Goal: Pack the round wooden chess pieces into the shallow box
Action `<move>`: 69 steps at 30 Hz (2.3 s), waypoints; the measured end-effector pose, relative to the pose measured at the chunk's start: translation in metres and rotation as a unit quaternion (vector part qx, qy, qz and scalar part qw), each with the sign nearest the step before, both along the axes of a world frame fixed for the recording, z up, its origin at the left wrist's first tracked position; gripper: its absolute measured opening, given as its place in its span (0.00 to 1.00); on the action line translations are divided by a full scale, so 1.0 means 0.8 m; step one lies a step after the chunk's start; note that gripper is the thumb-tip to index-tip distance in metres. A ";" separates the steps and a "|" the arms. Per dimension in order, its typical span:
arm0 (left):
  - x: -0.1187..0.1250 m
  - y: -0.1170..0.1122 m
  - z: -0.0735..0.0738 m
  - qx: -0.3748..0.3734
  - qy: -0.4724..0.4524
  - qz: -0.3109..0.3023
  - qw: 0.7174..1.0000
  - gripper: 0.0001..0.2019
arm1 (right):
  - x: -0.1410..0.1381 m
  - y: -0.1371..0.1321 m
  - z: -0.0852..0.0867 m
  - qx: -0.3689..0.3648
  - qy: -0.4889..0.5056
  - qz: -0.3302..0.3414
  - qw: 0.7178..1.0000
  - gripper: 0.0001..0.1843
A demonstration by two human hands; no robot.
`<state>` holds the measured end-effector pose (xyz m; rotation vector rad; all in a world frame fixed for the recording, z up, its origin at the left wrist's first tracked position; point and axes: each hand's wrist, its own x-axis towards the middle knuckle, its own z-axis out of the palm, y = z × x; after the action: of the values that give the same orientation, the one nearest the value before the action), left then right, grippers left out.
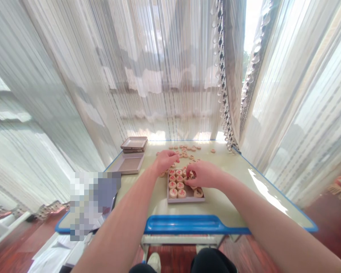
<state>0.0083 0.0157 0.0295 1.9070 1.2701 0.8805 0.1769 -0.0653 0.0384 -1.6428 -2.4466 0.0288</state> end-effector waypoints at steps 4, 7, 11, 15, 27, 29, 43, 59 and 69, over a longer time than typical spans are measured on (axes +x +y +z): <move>0.000 -0.001 -0.001 0.000 0.006 -0.003 1.000 0.13 | 0.000 0.000 0.000 -0.011 -0.004 -0.001 1.000 0.13; 0.000 -0.003 0.002 -0.004 0.008 0.002 1.000 0.14 | 0.001 0.001 0.000 -0.020 0.001 0.002 1.000 0.13; 0.000 -0.005 0.003 -0.004 0.016 -0.009 1.000 0.15 | 0.001 0.001 0.001 -0.027 0.009 0.000 1.000 0.13; 0.000 -0.006 0.004 -0.008 0.017 -0.017 1.000 0.15 | 0.001 0.001 0.002 -0.031 0.011 0.003 0.999 0.13; 0.001 -0.006 0.002 -0.006 0.024 -0.027 0.999 0.14 | 0.003 0.000 0.002 -0.027 0.041 0.007 0.999 0.12; 0.001 -0.002 -0.002 -0.005 0.024 -0.029 0.999 0.15 | 0.005 -0.003 0.006 -0.025 0.049 0.018 0.998 0.12; 0.001 -0.003 -0.001 -0.010 0.029 -0.031 0.999 0.15 | 0.018 -0.007 0.011 -0.140 0.066 0.110 0.982 0.11; 0.005 -0.015 0.011 -0.009 0.056 -0.018 0.998 0.14 | 0.029 -0.003 0.017 -0.161 0.104 0.076 0.979 0.12; -0.013 0.009 -0.002 0.148 0.284 0.076 0.944 0.13 | 0.040 0.018 0.012 -0.017 0.107 -0.058 0.992 0.12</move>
<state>-0.0024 0.0228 0.0281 2.4416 1.7137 0.6392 0.2089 -0.0511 0.0480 -1.6972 -2.2005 0.2196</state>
